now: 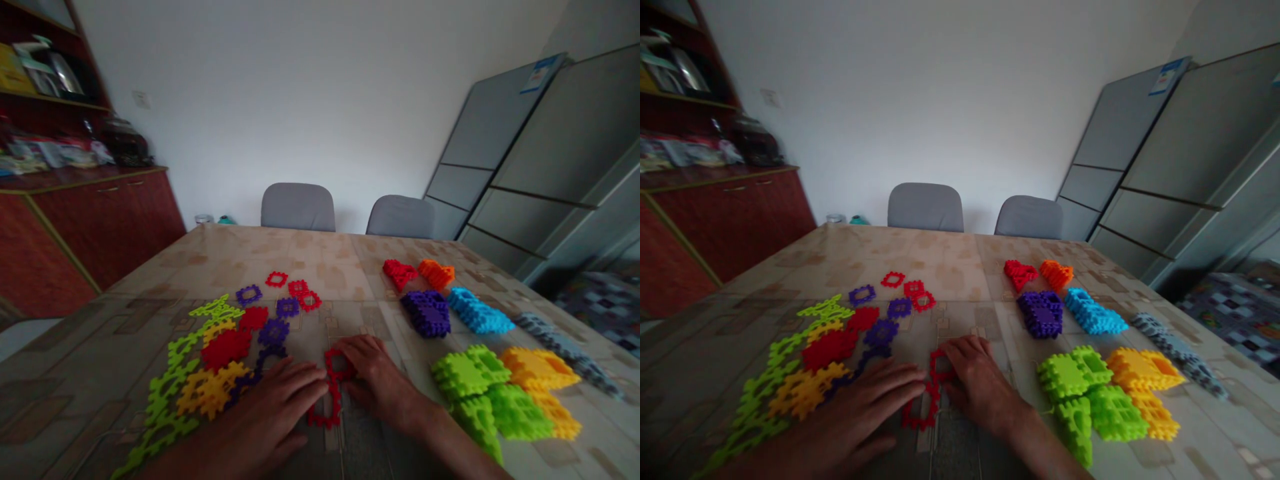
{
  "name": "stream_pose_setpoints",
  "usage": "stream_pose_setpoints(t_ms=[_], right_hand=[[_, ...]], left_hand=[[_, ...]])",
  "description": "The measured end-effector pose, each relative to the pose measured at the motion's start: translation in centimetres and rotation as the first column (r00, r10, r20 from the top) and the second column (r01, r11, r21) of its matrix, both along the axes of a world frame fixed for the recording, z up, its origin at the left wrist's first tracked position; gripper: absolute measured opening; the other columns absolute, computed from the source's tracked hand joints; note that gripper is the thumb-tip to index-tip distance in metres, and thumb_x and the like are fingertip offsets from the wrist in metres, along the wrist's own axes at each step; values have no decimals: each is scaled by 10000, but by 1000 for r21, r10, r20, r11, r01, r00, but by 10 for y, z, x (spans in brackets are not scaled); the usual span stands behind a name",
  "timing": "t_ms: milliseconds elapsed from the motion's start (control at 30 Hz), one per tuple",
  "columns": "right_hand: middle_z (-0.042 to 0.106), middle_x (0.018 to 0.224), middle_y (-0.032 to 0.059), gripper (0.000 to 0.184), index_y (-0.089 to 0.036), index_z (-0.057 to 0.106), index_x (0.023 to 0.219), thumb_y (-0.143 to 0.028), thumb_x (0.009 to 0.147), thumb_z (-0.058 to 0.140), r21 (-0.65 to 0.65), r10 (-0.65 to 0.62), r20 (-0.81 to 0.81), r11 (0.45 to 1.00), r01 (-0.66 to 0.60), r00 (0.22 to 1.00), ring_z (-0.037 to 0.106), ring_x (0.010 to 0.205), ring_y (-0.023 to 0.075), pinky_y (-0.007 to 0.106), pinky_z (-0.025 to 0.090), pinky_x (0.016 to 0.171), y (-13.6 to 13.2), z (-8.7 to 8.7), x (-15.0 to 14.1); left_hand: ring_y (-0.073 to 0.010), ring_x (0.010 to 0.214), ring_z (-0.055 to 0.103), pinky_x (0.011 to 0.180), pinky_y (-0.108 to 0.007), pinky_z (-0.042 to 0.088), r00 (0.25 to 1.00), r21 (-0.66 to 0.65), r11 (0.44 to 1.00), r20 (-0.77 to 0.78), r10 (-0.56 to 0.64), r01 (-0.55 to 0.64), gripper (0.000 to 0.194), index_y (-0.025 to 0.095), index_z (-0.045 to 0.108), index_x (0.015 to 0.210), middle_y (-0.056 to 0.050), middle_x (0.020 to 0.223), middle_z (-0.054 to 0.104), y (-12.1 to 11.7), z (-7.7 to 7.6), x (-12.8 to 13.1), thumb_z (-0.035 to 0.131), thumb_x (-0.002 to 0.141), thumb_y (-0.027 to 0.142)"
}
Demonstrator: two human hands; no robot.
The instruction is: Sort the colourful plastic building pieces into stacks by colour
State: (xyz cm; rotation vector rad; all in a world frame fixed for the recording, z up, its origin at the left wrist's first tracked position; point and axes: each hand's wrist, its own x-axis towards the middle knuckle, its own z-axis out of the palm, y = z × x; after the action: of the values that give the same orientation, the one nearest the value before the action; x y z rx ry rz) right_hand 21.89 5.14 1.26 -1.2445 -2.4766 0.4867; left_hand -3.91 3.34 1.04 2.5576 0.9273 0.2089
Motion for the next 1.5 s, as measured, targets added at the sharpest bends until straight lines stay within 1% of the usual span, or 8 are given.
stream_pose_setpoints(t_ms=[167, 300, 467, 667, 900, 1167, 1300, 1500], right_hand=[[658, 1252, 114, 564, -199, 548, 1392, -168, 844, 681, 26, -19, 57, 1000, 18, 998, 549, 1180, 286, 478, 380, 1062, 8, -5, -2], [656, 1219, 115, 656, -194, 517, 1421, -186, 798, 721, 72, -23, 32, 997, 21, 999, 555, 1154, 300, 486, 393, 1040, 11, -6, 0], [627, 1272, 143, 786, -177, 393, 1499, -178, 788, 729, 106, 19, -70, 994, -12, 997, 540, 1182, 307, 509, 392, 1048, 2, 1, -1], [624, 1263, 127, 807, -183, 387, 1512, -195, 787, 743, 2, 149, -80, 989, -149, 986, 528, 1189, 289, 459, 406, 1061, -13, 4, -14], [624, 1294, 93, 744, -201, 457, 1452, -60, 740, 622, 0, 333, -93, 943, -334, 938, 519, 1230, 245, 417, 359, 1107, -19, 15, -23], [552, 1436, 133, 891, -173, 424, 1530, -366, 758, 826, -152, 13, 15, 988, -10, 1000, 468, 1320, 309, 470, 300, 1171, -31, 4, -37], [611, 1339, 109, 787, -179, 454, 1515, -320, 811, 775, -137, 12, -9, 991, -13, 1000, 518, 1239, 275, 420, 340, 1138, -30, -5, -38], [602, 1317, 84, 760, -202, 414, 1526, -163, 809, 662, -90, 120, -46, 988, -123, 992, 481, 1242, 243, 385, 321, 1135, -30, 3, -32]], left_hand=[[-319, 1273, 594, 1145, -502, 435, 1000, 25, 1000, 18, -10, 9, 595, 293, 567, 1406, -99, 1380, 651, -1, 3, 13, 756, 853, 180], [-372, 1178, 620, 1004, -508, 539, 997, -6, 998, -54, 57, -58, 637, 272, 619, 1351, -124, 1271, 688, -4, 6, 16, 865, 763, 252], [-330, 1253, 592, 1038, -447, 516, 991, 59, 990, 54, 122, -125, 542, 321, 586, 1388, -77, 1381, 644, 6, 1, -19, 772, 879, 326], [-305, 1291, 576, 1097, -456, 453, 965, 160, 957, 143, 221, -243, 385, 335, 626, 1362, -63, 1386, 647, 34, -6, -74, 611, 978, 323], [-277, 1261, 592, 1090, -398, 452, 982, 164, 974, 132, 135, -156, 389, 331, 650, 1325, -39, 1342, 673, 34, 3, -72, 639, 945, 252], [-289, 1248, 616, 1077, -426, 470, 976, 188, 961, 115, 183, -202, 408, 322, 668, 1315, -61, 1336, 684, 40, -1, -73, 626, 922, 221], [-300, 1250, 621, 1078, -435, 478, 974, 170, 962, 113, 197, -215, 380, 321, 673, 1314, -63, 1336, 686, 43, 1, -77, 624, 938, 297], [-292, 1280, 604, 1098, -418, 459, 962, 154, 956, 155, 226, -249, 366, 318, 674, 1311, -59, 1350, 686, 50, 3, -85, 606, 954, 359]])
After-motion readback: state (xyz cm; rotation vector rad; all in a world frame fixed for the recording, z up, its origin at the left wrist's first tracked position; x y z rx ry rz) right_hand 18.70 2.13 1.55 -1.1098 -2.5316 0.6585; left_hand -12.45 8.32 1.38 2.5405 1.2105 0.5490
